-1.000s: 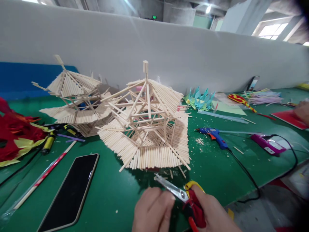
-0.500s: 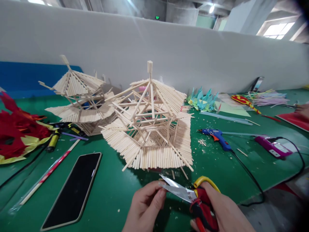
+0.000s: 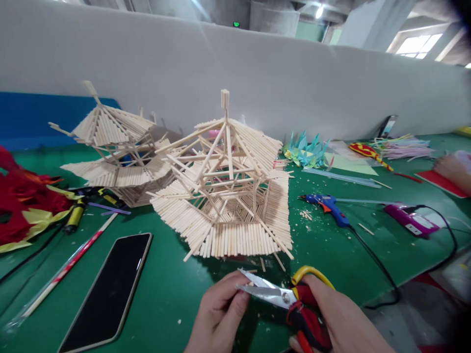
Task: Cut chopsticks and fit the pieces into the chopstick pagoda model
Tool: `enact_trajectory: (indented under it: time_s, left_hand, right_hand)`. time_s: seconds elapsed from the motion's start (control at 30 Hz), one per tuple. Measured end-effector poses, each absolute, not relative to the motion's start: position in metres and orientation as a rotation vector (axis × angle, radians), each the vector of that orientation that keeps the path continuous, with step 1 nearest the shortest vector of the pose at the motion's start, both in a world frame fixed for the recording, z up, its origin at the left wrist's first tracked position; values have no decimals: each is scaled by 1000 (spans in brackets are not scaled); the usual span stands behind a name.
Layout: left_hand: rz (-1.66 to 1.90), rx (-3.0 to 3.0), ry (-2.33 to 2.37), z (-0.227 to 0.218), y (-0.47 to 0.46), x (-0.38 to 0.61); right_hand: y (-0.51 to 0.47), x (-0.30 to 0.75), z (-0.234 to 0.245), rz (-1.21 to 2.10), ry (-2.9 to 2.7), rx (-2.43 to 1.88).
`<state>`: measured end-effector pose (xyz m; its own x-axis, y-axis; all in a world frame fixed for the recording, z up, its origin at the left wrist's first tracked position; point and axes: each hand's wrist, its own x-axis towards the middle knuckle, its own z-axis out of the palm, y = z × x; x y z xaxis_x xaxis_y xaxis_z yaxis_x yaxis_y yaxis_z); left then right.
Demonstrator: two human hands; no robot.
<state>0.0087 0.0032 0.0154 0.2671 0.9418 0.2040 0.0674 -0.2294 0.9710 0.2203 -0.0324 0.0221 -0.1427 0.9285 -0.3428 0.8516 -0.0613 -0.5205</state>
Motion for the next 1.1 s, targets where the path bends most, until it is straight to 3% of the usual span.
enact_trajectory:
  time_s: [0.23, 1.1]
  left_hand:
    - [1150, 1625, 919, 17, 6, 8]
    - [1224, 1724, 948, 21, 6, 13]
  right_hand:
    - [-28, 217, 30, 1128, -1986, -1987]
    - [-26, 218, 18, 862, -2243, -1962]
